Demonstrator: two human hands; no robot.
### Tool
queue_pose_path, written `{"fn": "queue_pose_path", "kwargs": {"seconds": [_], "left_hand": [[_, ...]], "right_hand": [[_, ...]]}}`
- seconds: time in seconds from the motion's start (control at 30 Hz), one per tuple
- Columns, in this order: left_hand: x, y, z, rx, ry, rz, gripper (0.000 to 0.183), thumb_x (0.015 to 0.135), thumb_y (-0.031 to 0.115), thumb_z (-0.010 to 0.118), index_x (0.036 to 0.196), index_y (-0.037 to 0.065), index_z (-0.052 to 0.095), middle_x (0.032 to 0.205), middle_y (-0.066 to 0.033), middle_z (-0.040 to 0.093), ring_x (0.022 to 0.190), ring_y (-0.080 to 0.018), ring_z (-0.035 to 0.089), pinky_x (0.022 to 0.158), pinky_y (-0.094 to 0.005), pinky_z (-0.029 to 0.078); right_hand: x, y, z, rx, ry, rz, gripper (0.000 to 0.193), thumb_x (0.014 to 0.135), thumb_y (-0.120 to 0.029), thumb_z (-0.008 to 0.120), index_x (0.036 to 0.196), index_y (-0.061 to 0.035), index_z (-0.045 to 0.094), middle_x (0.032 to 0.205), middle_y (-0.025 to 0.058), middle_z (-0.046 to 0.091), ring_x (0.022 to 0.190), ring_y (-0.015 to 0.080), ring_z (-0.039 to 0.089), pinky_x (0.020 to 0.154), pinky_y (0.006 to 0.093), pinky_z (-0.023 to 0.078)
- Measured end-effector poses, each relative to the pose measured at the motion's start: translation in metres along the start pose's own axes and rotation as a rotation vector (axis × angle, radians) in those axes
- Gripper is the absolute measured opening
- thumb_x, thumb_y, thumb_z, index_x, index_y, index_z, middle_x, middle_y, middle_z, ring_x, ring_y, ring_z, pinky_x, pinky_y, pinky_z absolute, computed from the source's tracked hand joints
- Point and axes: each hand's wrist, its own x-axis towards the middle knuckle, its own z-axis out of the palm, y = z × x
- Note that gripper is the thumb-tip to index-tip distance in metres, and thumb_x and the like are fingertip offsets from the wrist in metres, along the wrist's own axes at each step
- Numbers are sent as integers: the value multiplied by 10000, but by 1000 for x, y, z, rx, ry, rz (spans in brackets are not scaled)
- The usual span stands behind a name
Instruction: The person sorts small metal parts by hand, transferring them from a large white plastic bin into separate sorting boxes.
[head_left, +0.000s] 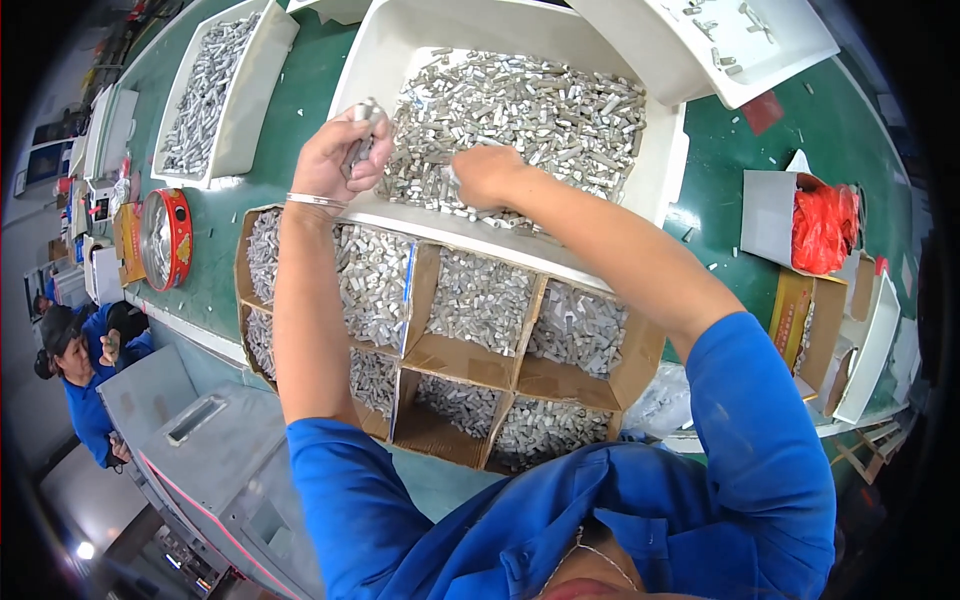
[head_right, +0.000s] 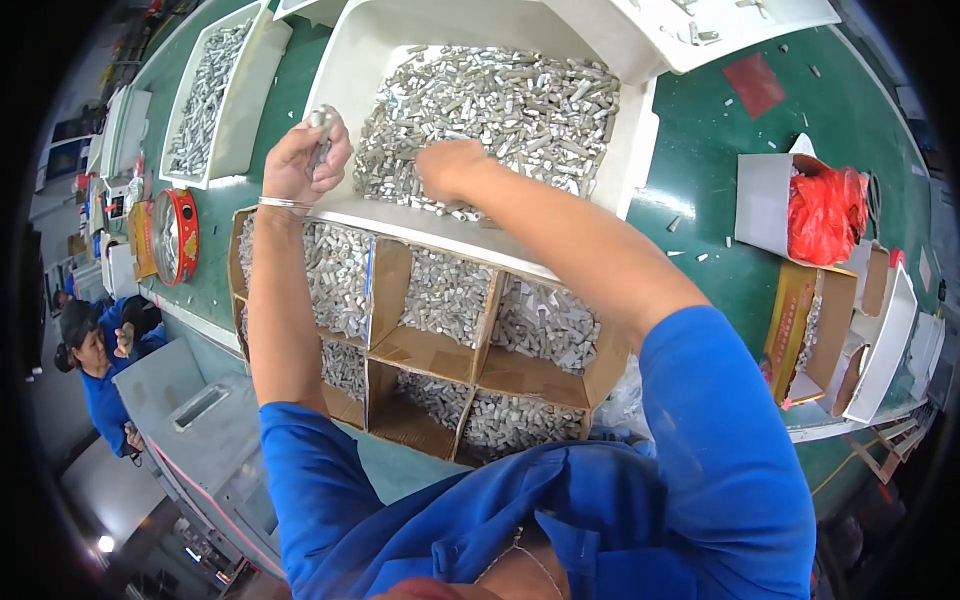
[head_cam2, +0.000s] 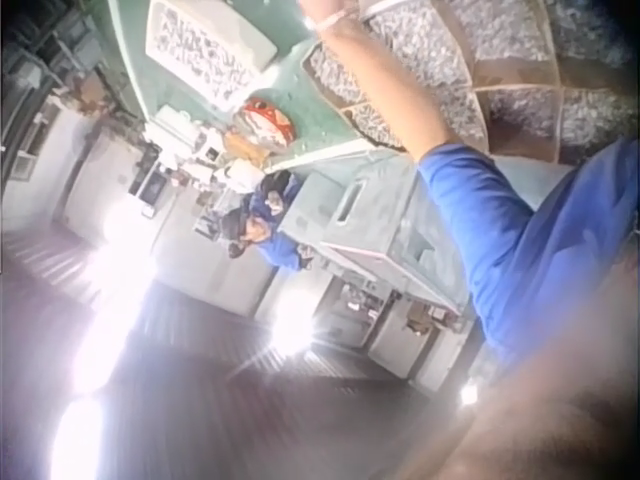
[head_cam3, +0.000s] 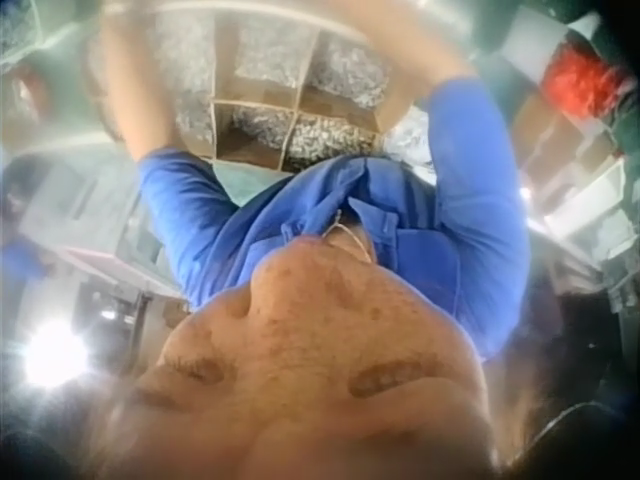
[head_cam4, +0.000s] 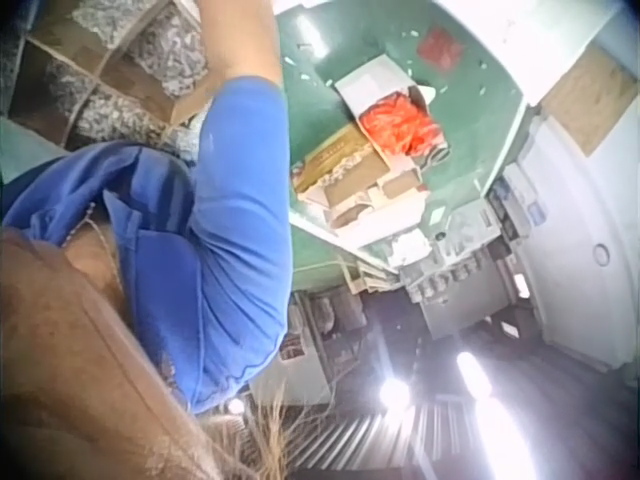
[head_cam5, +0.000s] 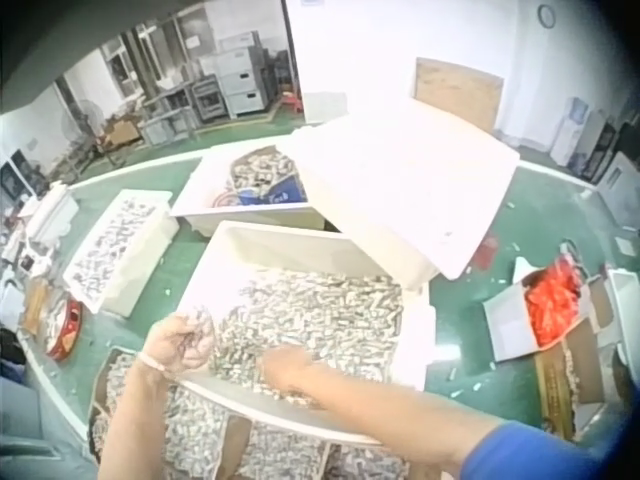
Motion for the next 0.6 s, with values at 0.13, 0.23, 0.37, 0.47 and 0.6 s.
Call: {"fn": "queue_pose_path", "kwargs": {"seconds": [0.13, 0.23, 0.37, 0.47, 0.6], "left_hand": [[1, -9, 13, -214, -160, 184, 158, 764, 154, 445, 828, 10, 442, 634, -90, 453, 432, -58, 317, 321, -157, 222], [3, -12, 18, -238, -30, 208, 181, 783, 197, 472, 766, 27, 412, 618, -58, 405, 430, -61, 299, 290, -163, 209], [11, -16, 15, 50, 304, 59, 221, 822, 247, 458, 713, 56, 443, 585, -33, 428, 397, -52, 289, 293, -164, 194], [19, -18, 16, 705, 282, -307, 201, 806, 237, 470, 774, 42, 507, 585, -4, 473, 406, -56, 337, 343, -189, 281], [26, -34, -4, 1366, 200, -233, 172, 767, 210, 489, 820, 61, 558, 693, -102, 564, 525, -202, 507, 525, -304, 422]], "right_hand": [[2, 35, -11, 945, -94, 19, 214, 725, -245, 580, 673, -44, 525, 476, -16, 413, 368, 81, 324, 341, 261, 276], [-6, 47, -32, 1453, -141, 99, 232, 791, -236, 532, 624, -107, 436, 481, -68, 300, 380, 22, 237, 312, 171, 175], [-18, 49, -41, 1540, -188, 42, 224, 809, -244, 516, 658, -99, 436, 509, -66, 329, 399, 21, 281, 318, 155, 191], [-20, 51, -39, 1519, -91, 100, 202, 814, -223, 471, 671, -86, 434, 546, -28, 413, 419, 31, 344, 322, 161, 219], [-19, 46, -37, 1570, -79, -66, 156, 792, -178, 405, 770, -45, 483, 649, 56, 526, 438, 59, 409, 328, 178, 266]]}}
